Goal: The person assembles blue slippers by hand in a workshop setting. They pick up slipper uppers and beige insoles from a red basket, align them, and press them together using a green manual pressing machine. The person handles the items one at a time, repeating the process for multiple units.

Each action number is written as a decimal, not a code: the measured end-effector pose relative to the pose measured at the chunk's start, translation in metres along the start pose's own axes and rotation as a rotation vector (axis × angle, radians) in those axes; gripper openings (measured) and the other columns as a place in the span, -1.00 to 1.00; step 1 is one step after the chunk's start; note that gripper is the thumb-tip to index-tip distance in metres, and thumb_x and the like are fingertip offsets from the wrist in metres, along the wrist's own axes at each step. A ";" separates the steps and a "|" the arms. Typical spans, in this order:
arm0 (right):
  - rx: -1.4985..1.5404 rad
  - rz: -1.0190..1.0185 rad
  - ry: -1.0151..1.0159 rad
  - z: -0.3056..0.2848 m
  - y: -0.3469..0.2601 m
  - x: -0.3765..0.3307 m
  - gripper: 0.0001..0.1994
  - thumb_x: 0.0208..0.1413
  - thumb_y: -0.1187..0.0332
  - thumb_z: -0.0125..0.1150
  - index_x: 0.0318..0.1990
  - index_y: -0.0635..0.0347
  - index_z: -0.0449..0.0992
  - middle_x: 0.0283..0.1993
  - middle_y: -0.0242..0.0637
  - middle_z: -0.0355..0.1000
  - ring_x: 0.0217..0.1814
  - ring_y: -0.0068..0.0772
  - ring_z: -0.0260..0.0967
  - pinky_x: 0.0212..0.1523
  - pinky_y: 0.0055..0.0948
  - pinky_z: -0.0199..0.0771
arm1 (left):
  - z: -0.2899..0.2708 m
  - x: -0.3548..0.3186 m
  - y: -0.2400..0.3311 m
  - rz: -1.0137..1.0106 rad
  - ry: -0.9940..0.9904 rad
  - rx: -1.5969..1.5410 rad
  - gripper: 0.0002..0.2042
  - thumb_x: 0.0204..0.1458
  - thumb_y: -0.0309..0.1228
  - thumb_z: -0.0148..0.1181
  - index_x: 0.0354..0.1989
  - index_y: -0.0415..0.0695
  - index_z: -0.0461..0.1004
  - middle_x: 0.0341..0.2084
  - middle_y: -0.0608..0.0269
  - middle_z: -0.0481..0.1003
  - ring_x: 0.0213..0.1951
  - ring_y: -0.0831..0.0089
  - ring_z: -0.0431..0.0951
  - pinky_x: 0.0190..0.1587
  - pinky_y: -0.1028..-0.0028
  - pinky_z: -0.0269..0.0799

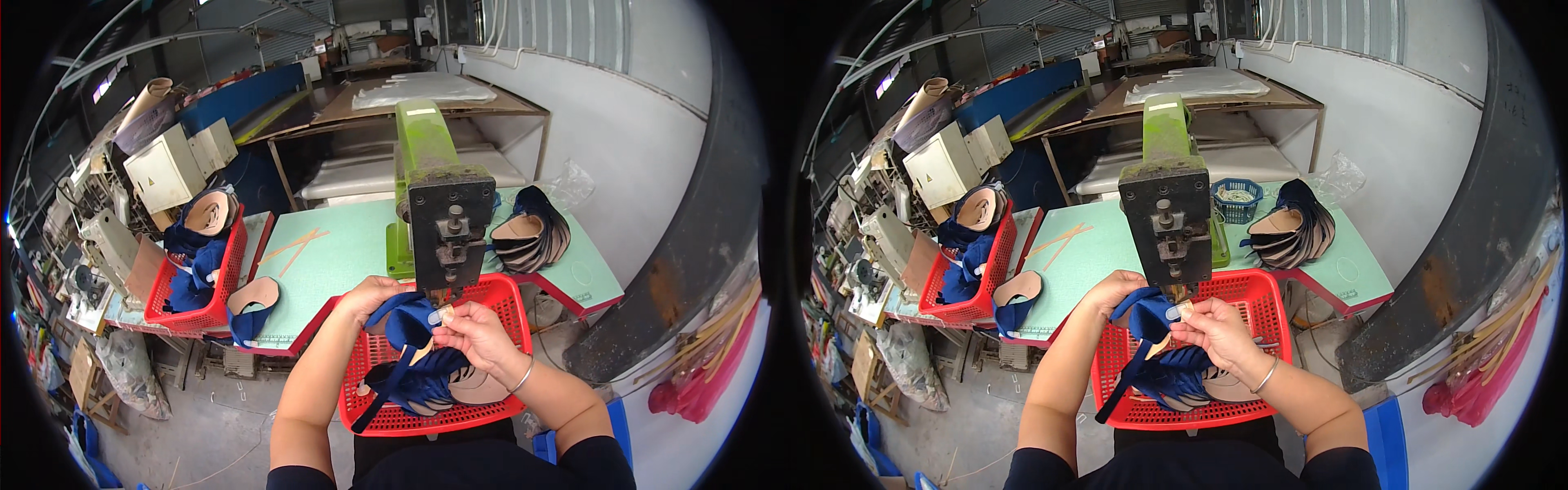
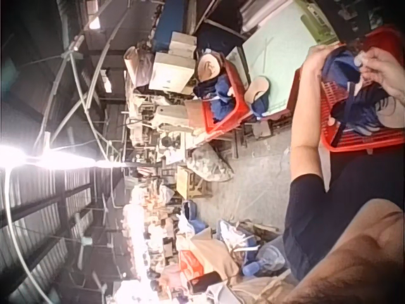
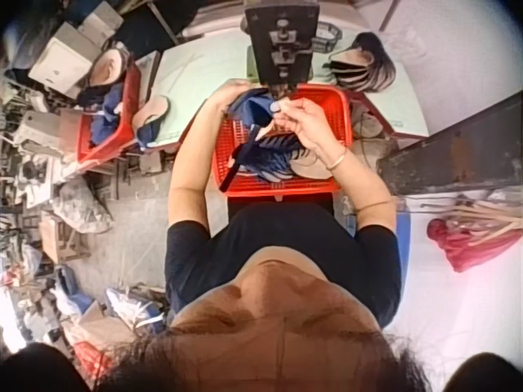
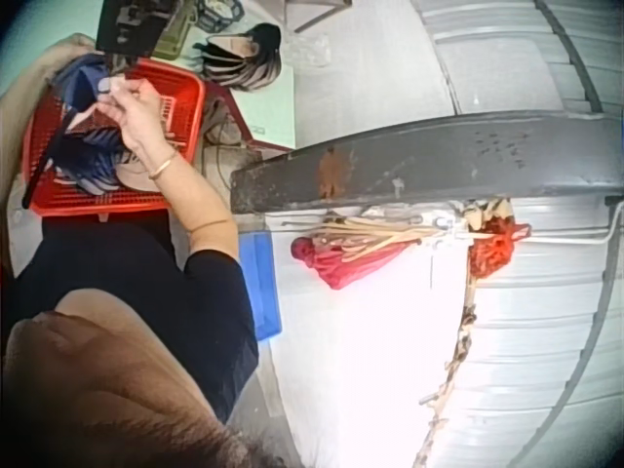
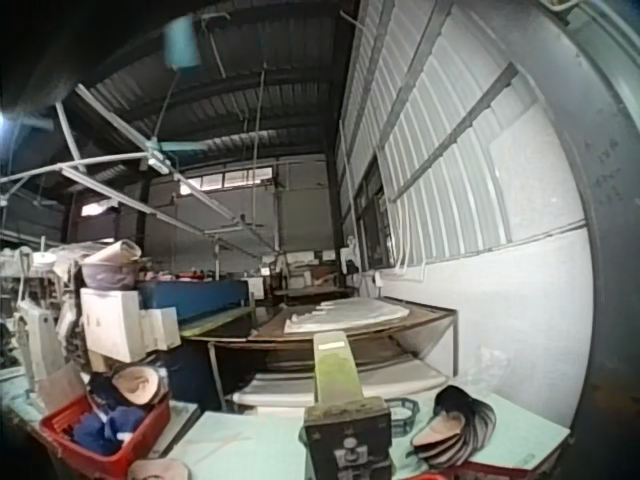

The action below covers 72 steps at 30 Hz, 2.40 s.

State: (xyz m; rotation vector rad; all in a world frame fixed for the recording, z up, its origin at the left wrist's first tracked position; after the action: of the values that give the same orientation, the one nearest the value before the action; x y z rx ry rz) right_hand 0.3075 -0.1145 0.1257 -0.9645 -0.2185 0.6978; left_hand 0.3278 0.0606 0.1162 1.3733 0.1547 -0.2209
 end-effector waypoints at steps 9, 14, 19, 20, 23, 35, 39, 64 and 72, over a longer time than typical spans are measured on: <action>0.063 0.024 -0.010 0.007 0.007 0.000 -0.88 0.13 0.47 0.10 -0.31 0.26 0.27 -0.20 -0.12 0.40 -0.23 -0.30 0.50 -0.21 -0.42 0.61 | -0.002 0.001 -0.006 -0.010 -0.030 -0.056 -0.83 -0.08 -0.41 0.27 -0.46 -0.29 0.51 -0.53 0.15 0.55 -0.51 0.46 0.54 -0.37 0.52 0.49; 0.043 0.014 -0.012 0.007 0.006 0.002 -0.86 0.11 0.46 0.13 -0.32 0.26 0.27 -0.27 -0.17 0.41 -0.28 -0.34 0.50 -0.29 -0.45 0.62 | -0.005 -0.010 -0.016 -0.022 0.040 -0.100 -0.82 -0.03 -0.38 0.25 -0.48 -0.26 0.49 -0.56 0.17 0.53 -0.53 0.47 0.53 -0.41 0.51 0.48; -0.089 -0.064 -0.018 -0.002 -0.006 0.005 -0.83 0.06 0.45 0.20 -0.31 0.22 0.29 -0.47 -0.33 0.40 -0.49 -0.57 0.42 -0.50 -0.58 0.52 | -0.013 -0.024 -0.048 0.099 0.185 -0.168 -0.77 0.01 -0.38 0.24 -0.63 -0.16 0.42 -0.66 0.30 0.46 -0.65 0.58 0.40 -0.59 0.58 0.33; -0.112 -0.084 -0.011 -0.004 -0.007 0.006 -0.82 0.05 0.45 0.21 -0.30 0.21 0.29 -0.51 -0.37 0.39 -0.53 -0.62 0.40 -0.54 -0.61 0.50 | -0.013 -0.029 -0.051 0.135 0.208 -0.176 -0.75 0.02 -0.38 0.24 -0.65 -0.15 0.41 -0.67 0.31 0.46 -0.66 0.60 0.38 -0.61 0.60 0.30; -0.165 -0.132 -0.004 -0.003 -0.015 0.006 -0.85 0.03 0.48 0.23 -0.34 0.17 0.33 -0.47 -0.39 0.39 -0.55 -0.68 0.31 -0.55 -0.71 0.34 | -0.007 -0.045 -0.064 0.176 0.311 -0.262 -0.76 0.00 -0.38 0.26 -0.65 -0.14 0.41 -0.68 0.34 0.45 -0.66 0.64 0.37 -0.61 0.62 0.28; -0.180 -0.161 -0.012 -0.005 -0.028 0.009 -0.82 -0.02 0.54 0.26 -0.40 0.15 0.33 -0.49 -0.42 0.37 -0.54 -0.68 0.32 -0.56 -0.72 0.29 | 0.014 -0.065 -0.067 0.230 0.380 -0.424 -0.80 0.01 -0.40 0.25 -0.60 -0.18 0.46 -0.63 0.27 0.49 -0.63 0.60 0.43 -0.56 0.59 0.40; -0.169 -0.157 -0.015 -0.005 -0.027 0.011 -0.81 -0.03 0.54 0.28 -0.40 0.16 0.32 -0.50 -0.43 0.37 -0.54 -0.68 0.33 -0.55 -0.72 0.31 | 0.010 -0.063 -0.073 0.287 0.378 -0.477 -0.79 0.02 -0.39 0.24 -0.60 -0.17 0.44 -0.64 0.26 0.49 -0.66 0.59 0.43 -0.60 0.58 0.41; -1.066 -0.101 -0.250 0.011 -0.062 0.012 -0.69 0.01 0.20 0.27 -0.28 0.31 0.57 -0.45 -0.37 0.48 -0.41 -0.65 0.32 -0.36 -0.58 0.34 | 0.063 -0.068 -0.006 0.484 0.352 0.339 -0.91 -0.03 -0.47 0.26 -0.36 -0.20 0.59 -0.48 0.39 0.48 -0.44 0.70 0.39 -0.37 0.66 0.27; -1.226 -0.128 -0.332 0.008 -0.067 0.028 -0.67 -0.01 0.11 0.26 -0.36 0.25 0.58 -0.49 -0.38 0.44 -0.41 -0.62 0.26 -0.37 -0.55 0.28 | 0.076 -0.057 -0.029 0.497 0.376 -0.290 -0.94 -0.01 -0.50 0.25 -0.45 -0.22 0.56 -0.51 0.42 0.49 -0.44 0.75 0.36 -0.36 0.69 0.24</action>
State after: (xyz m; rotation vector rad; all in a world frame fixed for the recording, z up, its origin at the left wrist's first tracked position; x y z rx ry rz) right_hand 0.3548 -0.1167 0.1815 -1.9630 -1.0726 0.5698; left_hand 0.2639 -0.0157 0.1168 1.1111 0.1461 0.4628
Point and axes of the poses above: each hand's wrist, its own x-axis towards the middle knuckle, its own z-axis out of the palm, y = z × x, the point moved 9 cm from there along x, towards the middle knuckle
